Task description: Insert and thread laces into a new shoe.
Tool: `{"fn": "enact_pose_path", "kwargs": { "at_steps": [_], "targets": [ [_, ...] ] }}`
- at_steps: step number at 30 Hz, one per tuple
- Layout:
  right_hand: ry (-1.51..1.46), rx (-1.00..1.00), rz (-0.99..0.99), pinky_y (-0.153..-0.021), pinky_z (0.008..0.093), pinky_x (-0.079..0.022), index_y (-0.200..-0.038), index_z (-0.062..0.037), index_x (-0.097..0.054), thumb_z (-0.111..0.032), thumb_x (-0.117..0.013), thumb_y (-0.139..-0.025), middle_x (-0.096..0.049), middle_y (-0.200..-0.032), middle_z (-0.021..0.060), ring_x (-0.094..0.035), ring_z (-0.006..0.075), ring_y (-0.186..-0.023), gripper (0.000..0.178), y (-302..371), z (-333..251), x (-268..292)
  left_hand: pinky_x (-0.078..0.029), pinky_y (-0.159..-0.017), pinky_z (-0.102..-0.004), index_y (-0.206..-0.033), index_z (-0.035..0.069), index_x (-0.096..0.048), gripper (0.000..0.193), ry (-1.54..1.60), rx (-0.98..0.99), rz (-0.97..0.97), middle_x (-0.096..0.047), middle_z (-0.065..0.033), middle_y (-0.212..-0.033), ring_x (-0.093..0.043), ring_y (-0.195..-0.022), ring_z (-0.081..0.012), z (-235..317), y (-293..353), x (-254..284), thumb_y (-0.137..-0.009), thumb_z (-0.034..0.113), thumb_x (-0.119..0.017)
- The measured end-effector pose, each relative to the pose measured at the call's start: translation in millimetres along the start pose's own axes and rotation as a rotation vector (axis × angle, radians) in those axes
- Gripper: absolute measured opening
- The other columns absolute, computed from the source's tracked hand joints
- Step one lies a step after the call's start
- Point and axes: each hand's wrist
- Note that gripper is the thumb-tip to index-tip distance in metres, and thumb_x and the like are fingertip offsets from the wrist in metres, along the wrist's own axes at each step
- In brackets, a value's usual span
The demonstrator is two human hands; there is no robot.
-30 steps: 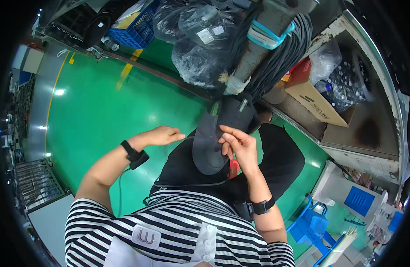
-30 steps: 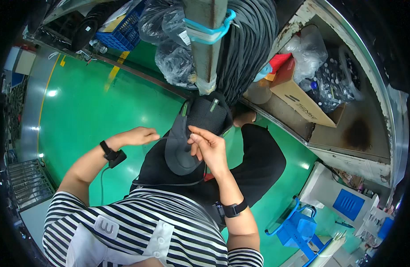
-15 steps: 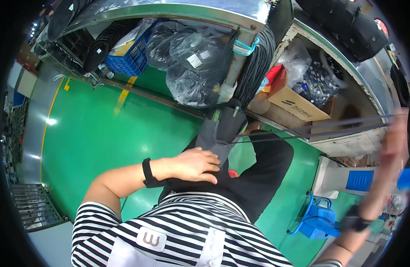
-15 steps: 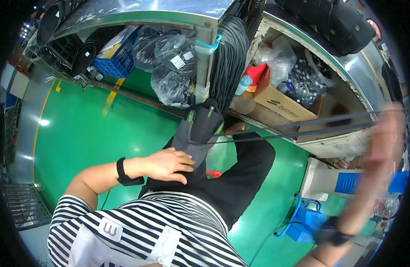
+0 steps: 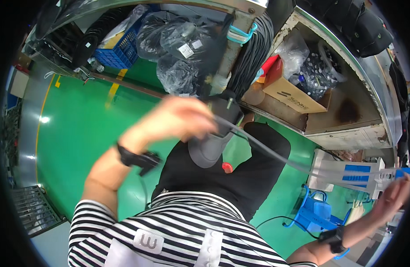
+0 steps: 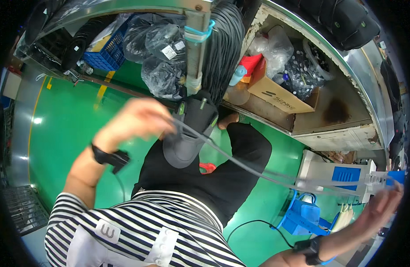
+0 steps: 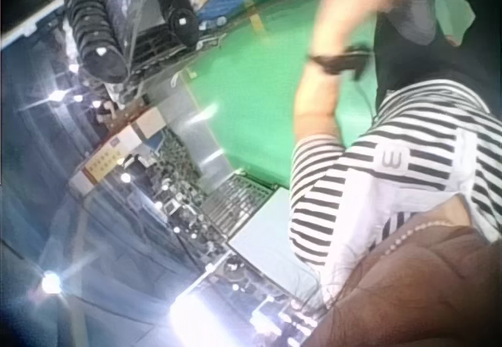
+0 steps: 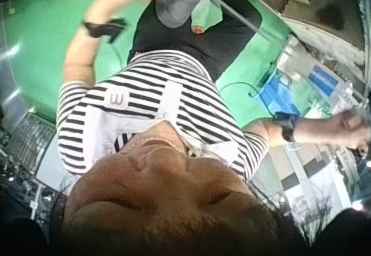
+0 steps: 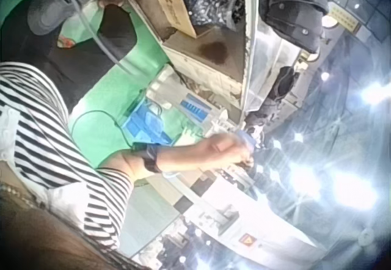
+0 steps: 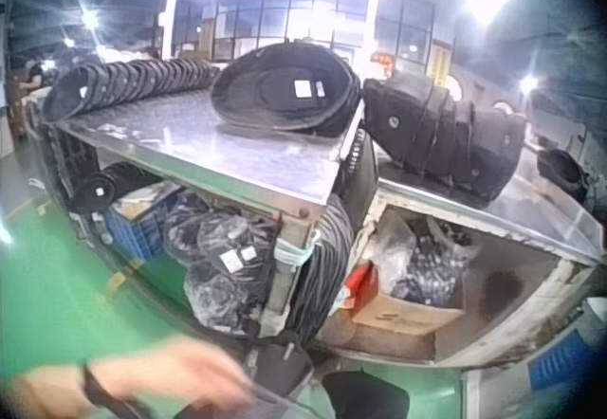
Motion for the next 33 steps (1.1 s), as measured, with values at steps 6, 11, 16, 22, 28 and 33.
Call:
{"fn": "enact_pose_path", "kwargs": {
  "at_steps": [6, 11, 16, 22, 28, 33],
  "targets": [
    [0.180, -0.626, -0.436, -0.052, 0.0225, -0.047, -0.106, -0.0023, -0.062, -0.029, -0.055, -0.095, -0.069, -0.085, 0.0097, -0.059, 0.0102, -0.062, 0.030, 180, 176, -137, -0.030, -0.053, -0.0211, -0.114, 0.002, -0.056, 0.018, 0.931, 0.012, 1.192, -0.062, -0.0026, -0.094, -0.041, -0.059, -0.0084, -149, 166, 202, -0.097, 0.007, -0.052],
    [-0.346, -1.067, -0.673, -0.055, 0.0233, -0.051, -0.104, 0.0017, -0.059, -0.006, -0.057, -0.095, -0.068, -0.081, 0.0109, -0.063, 0.0131, -0.062, 0.013, 324, 212, -231, -0.046, -0.066, -0.0220, -0.129, -0.002, -0.047, 0.031, 1.136, -0.244, 1.304, -0.064, -0.0117, -0.113, -0.060, -0.082, -0.0145, -219, 264, 252, -0.098, 0.002, -0.047],
    [-0.130, -1.092, -0.859, -0.050, 0.0220, -0.047, -0.092, 0.0018, -0.062, -0.005, -0.057, -0.095, -0.065, -0.072, 0.0043, -0.058, 0.0076, -0.056, 0.009, 333, 198, -219, -0.056, -0.084, -0.0300, -0.135, -0.004, -0.039, 0.036, 1.098, -0.500, 1.352, -0.057, -0.0233, -0.126, -0.063, -0.106, -0.0244, -219, 297, 276, -0.100, 0.002, -0.044],
    [0.291, -0.380, -0.979, -0.048, 0.0300, -0.046, -0.084, -0.0018, -0.063, -0.009, -0.060, -0.091, -0.063, -0.062, 0.0063, -0.059, 0.0179, -0.048, 0.011, 324, 194, -230, -0.056, -0.084, -0.0305, -0.119, -0.002, -0.054, 0.029, 0.003, 0.052, 1.450, -0.064, -0.0184, -0.110, -0.066, -0.098, -0.0220, -251, 214, 244, -0.094, 0.010, -0.060],
    [0.527, 0.252, -1.164, -0.052, 0.0376, -0.047, -0.079, -0.0080, -0.057, -0.013, -0.063, -0.085, -0.061, -0.064, 0.0090, -0.063, 0.0276, -0.059, 0.010, 310, 191, -240, -0.053, -0.066, -0.0265, -0.102, 0.005, -0.060, 0.013, -0.117, -0.039, 0.751, -0.060, -0.0011, -0.082, -0.061, -0.072, -0.0115, -156, 38, 53, -0.092, 0.013, -0.065],
    [0.449, 0.532, -1.119, -0.062, 0.0340, -0.049, -0.091, -0.0110, -0.058, -0.022, -0.075, -0.067, -0.060, -0.095, 0.0038, -0.060, 0.0219, -0.089, 0.031, 275, 189, -236, -0.037, -0.050, -0.0246, -0.088, 0.005, -0.063, 0.008, -0.497, -0.072, 0.563, -0.052, 0.0043, -0.063, -0.043, -0.054, -0.0050, -129, -22, -12, -0.089, 0.012, -0.068]
  ]
}}
Point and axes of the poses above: each hand's wrist, its own y-axis away from the middle knuckle, its own x-axis out of the back of the hand, z = x × y
